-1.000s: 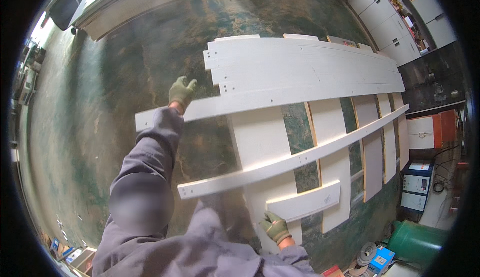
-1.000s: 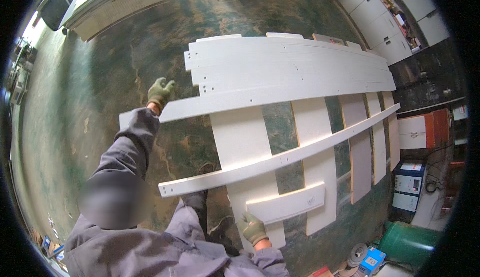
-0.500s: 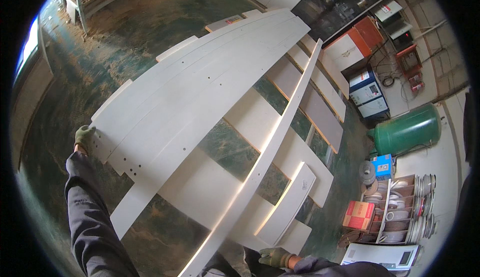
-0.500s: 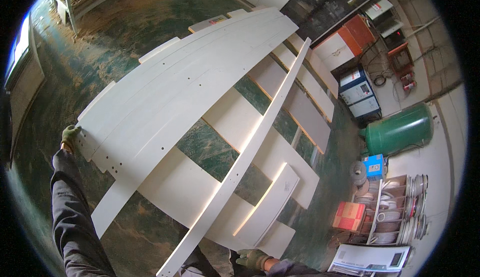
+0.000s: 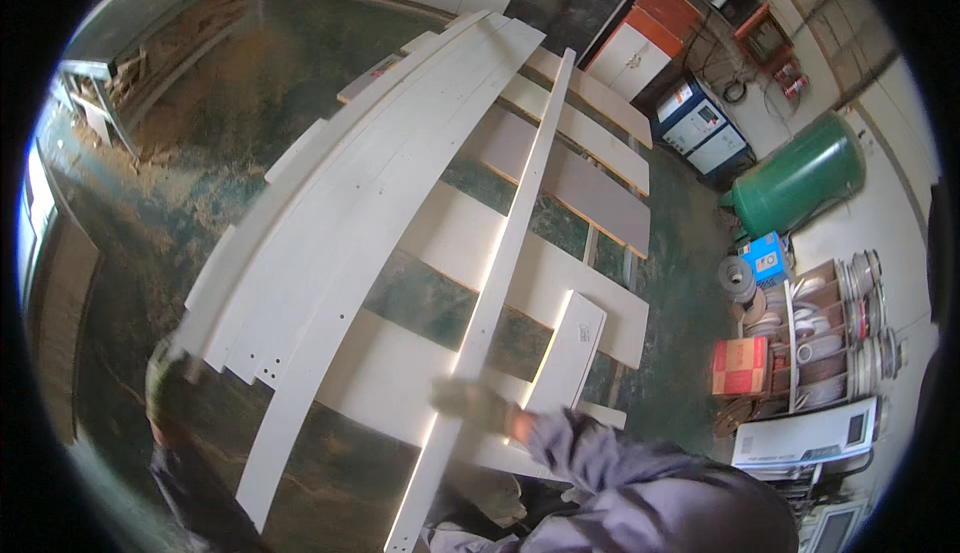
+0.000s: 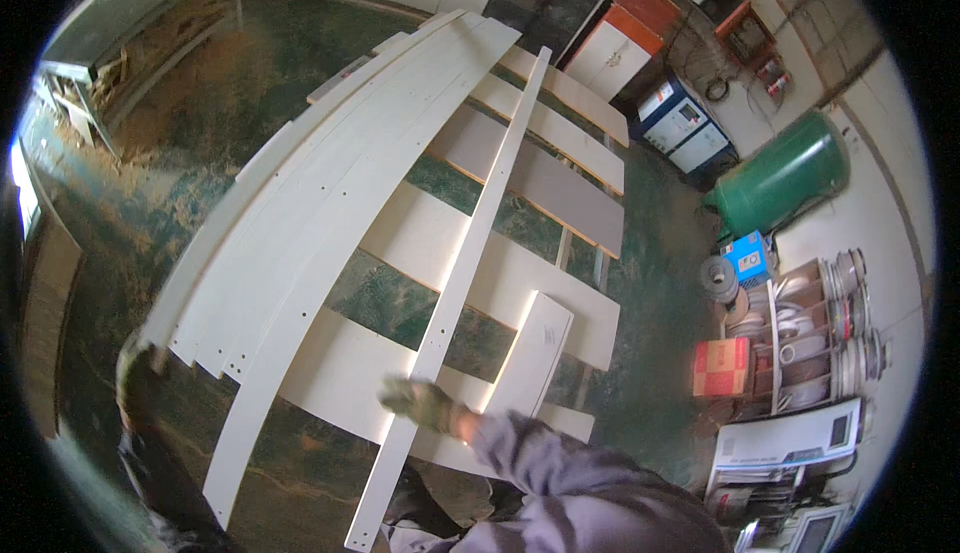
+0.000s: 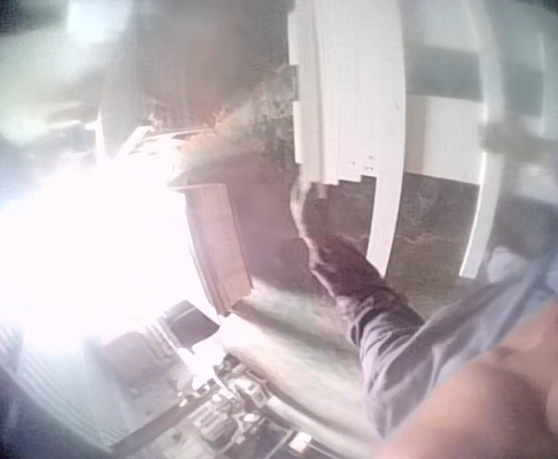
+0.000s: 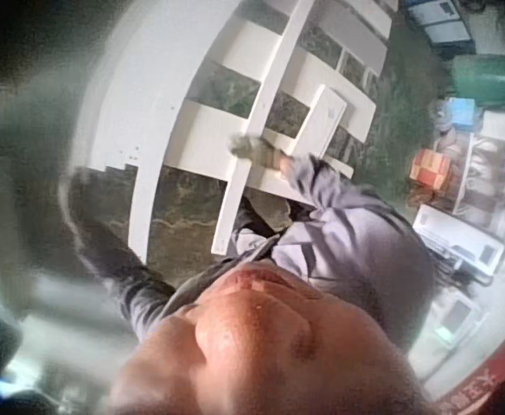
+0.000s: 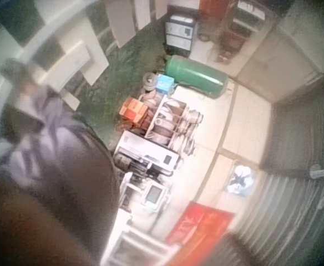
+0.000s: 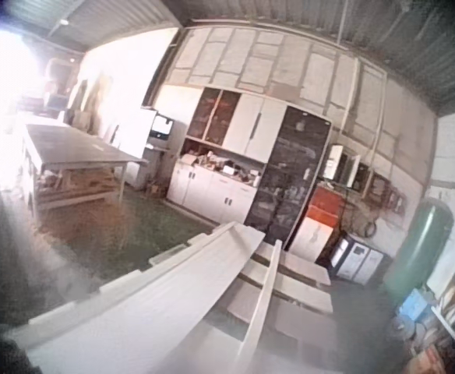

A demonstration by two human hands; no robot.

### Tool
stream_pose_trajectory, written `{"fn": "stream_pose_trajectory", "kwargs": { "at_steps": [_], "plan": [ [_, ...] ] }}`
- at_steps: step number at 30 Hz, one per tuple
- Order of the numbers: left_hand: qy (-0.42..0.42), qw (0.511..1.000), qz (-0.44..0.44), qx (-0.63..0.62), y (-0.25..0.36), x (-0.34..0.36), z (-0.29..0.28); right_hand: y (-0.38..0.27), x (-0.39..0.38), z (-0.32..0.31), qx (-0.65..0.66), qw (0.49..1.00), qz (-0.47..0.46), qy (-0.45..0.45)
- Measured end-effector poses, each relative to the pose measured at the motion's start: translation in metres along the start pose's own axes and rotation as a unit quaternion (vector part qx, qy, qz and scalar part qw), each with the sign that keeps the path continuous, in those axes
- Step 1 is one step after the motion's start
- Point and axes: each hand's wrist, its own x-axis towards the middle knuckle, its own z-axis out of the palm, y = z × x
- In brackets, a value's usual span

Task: The person repeatedly picks up white rectangular panels from a floor stack, carries them to an edge banding machine, and feeds them through the machine. After processing, the person returns to the stack to retrieve the next panel. The cycle continues for multiple panels.

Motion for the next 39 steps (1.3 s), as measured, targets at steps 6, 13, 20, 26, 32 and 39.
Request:
{"fn": "stream_pose_trajectory", "kwargs": {
  "at_steps": [6, 13, 20, 26, 32, 39],
  "plan": [
    [-0.043, 0.996, -0.070, -0.036, 0.024, -0.169, 0.113, -0.142, 0.110, 0.129, 0.132, 0.988, -0.074, -0.009],
    [-0.042, 0.974, -0.213, -0.064, -0.065, -0.309, 0.102, -0.114, 0.118, 0.134, 0.120, 0.989, -0.073, 0.052],
    [0.004, 0.970, -0.243, -0.017, -0.125, -0.385, 0.123, -0.053, 0.042, 0.085, 0.149, 0.979, -0.124, 0.055],
    [-0.004, 0.975, -0.219, 0.030, -0.214, -0.399, 0.114, -0.028, 0.011, 0.035, 0.005, 0.984, -0.114, 0.139],
    [0.004, 0.968, -0.239, 0.071, -0.232, -0.401, 0.118, -0.002, -0.001, -0.008, -0.002, 0.975, -0.059, 0.213],
    [-0.026, 0.950, -0.282, 0.129, -0.223, -0.401, 0.124, -0.004, -0.023, -0.005, 0.016, 0.966, -0.081, 0.244]
  ]
}}
